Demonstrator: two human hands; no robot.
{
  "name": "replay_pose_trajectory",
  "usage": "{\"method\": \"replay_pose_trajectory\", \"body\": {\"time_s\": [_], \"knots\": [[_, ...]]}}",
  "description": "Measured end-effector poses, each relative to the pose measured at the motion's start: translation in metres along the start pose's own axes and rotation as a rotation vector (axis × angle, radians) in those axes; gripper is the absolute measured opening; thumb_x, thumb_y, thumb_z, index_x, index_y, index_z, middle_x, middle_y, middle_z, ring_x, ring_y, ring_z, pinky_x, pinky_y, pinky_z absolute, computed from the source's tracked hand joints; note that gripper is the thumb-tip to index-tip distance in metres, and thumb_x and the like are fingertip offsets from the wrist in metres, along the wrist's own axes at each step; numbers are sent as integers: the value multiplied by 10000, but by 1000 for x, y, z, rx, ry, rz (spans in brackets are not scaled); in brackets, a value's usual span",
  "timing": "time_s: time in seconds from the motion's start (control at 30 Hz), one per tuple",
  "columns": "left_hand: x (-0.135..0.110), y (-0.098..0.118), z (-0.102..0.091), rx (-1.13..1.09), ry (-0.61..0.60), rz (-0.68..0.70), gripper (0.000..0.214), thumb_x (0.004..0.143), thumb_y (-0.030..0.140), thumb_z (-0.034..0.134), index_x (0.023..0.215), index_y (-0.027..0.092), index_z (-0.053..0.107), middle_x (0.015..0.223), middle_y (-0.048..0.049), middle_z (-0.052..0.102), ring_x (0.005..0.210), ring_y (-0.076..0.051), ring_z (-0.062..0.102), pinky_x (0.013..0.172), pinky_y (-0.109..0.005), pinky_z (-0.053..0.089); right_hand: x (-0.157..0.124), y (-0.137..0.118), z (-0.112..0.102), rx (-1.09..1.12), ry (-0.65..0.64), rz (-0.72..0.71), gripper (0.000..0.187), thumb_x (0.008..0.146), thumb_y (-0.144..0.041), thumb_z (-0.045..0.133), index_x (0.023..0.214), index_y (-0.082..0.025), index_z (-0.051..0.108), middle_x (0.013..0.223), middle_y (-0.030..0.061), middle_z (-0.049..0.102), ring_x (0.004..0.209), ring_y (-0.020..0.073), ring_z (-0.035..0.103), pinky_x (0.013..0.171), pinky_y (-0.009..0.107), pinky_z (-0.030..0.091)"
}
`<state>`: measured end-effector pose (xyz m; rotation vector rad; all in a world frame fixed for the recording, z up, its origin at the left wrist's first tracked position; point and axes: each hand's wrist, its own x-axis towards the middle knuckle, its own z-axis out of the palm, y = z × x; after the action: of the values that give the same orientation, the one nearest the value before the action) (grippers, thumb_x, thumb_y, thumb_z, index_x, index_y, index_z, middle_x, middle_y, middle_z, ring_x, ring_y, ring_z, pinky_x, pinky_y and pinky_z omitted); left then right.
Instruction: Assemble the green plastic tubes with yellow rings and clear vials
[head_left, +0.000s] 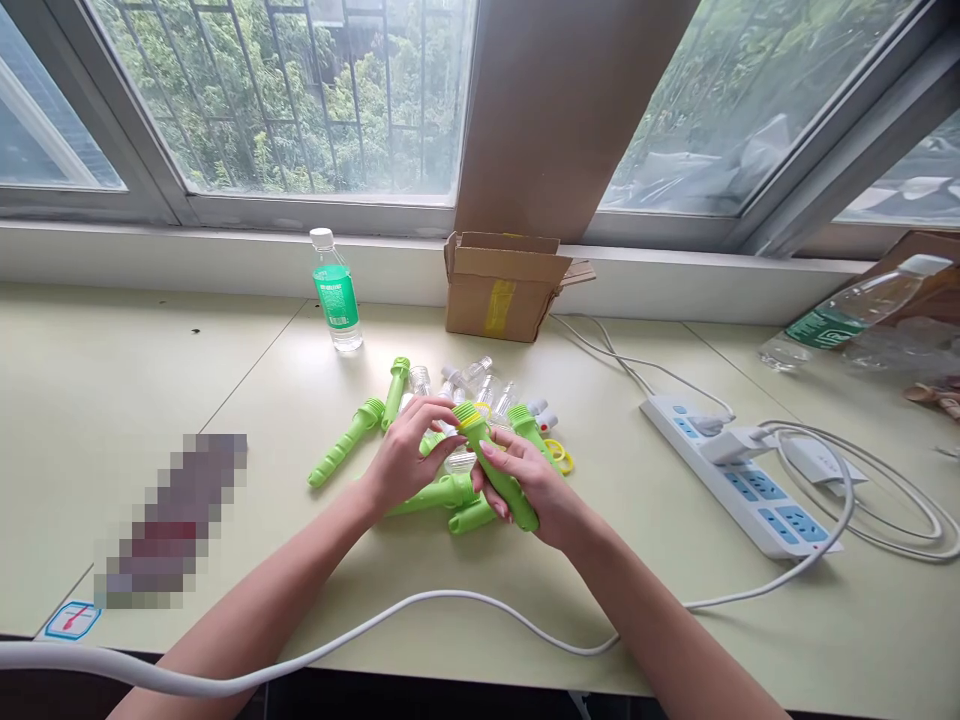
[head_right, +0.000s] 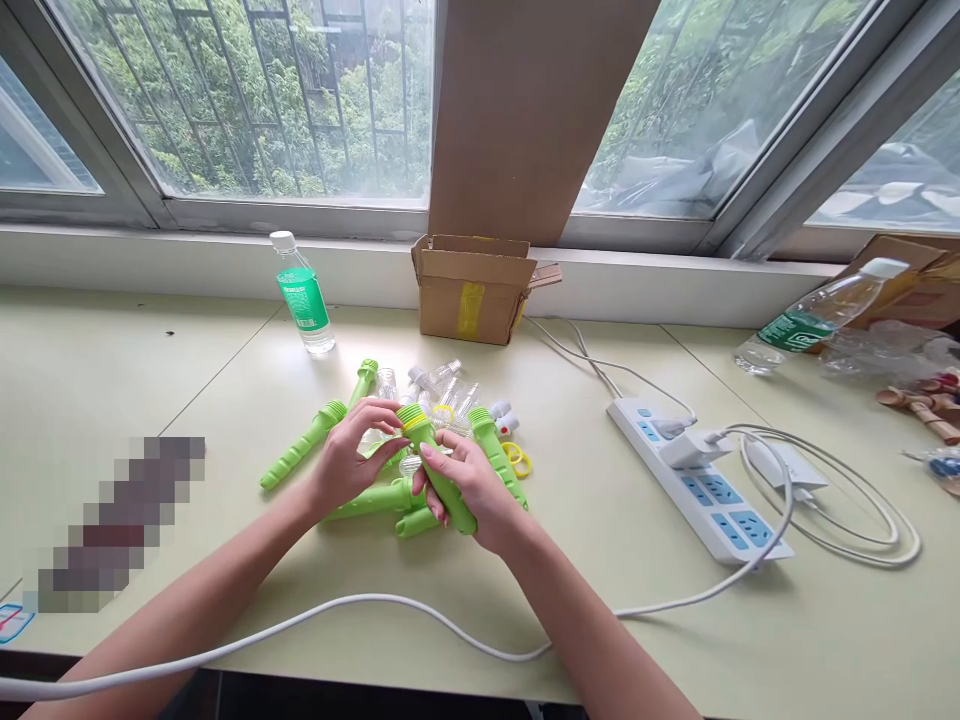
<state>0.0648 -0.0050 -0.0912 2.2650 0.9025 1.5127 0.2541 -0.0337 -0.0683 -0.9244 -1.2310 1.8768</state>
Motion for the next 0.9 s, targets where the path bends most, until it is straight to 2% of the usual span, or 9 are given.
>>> {"method": "replay_pose_trajectory", "body": {"time_s": [0.17, 0.3, 0.47, 0.73, 0.9], "knots": [[1, 1, 0, 14, 8, -10, 162, 851, 187, 649, 991, 189, 567, 1073, -79, 624, 934, -176, 639, 778, -360, 588, 1, 2, 0, 7, -1, -15, 278, 913, -454, 563, 964, -181, 574, 772, 19, 621, 521, 87, 554, 438, 184, 412], [1, 3, -1, 23, 5, -12, 116, 852, 184, 647, 933, 183, 564, 1046, -78, 628, 927, -178, 639, 787, -368, 579, 2, 2, 0, 9, -15, -11, 280, 924, -453, 544, 965, -178, 577, 684, -2, 579, 477, 74, 492, 410, 173, 364], [2, 4, -3, 40, 15, -1, 107, 849, 189, 653, 900, 183, 559, 1010, -73, 636, 940, -187, 632, 787, -365, 566, 4, 3, -1, 7, -18, -12, 285, 923, -450, 538, 962, -170, 576, 685, 7, 593, 438, 68, 473, 375, 170, 323], [1, 7, -5, -37, -72, -2, 234, 831, 159, 631, 1053, 188, 560, 1097, -100, 593, 1006, -208, 590, 755, -356, 577, 2, 3, -1, 87, -32, 15, 282, 928, -448, 500, 927, -171, 553, 656, 19, 635, 347, 65, 448, 326, 174, 263], [1, 6, -3, -46, -63, 4, 224, 836, 159, 636, 1043, 191, 555, 1092, -93, 595, 984, -195, 599, 729, -335, 584, 1, 2, -3, 134, -58, 45, 254, 939, -427, 468, 938, -179, 522, 658, 31, 657, 323, 68, 432, 325, 180, 257]]}}
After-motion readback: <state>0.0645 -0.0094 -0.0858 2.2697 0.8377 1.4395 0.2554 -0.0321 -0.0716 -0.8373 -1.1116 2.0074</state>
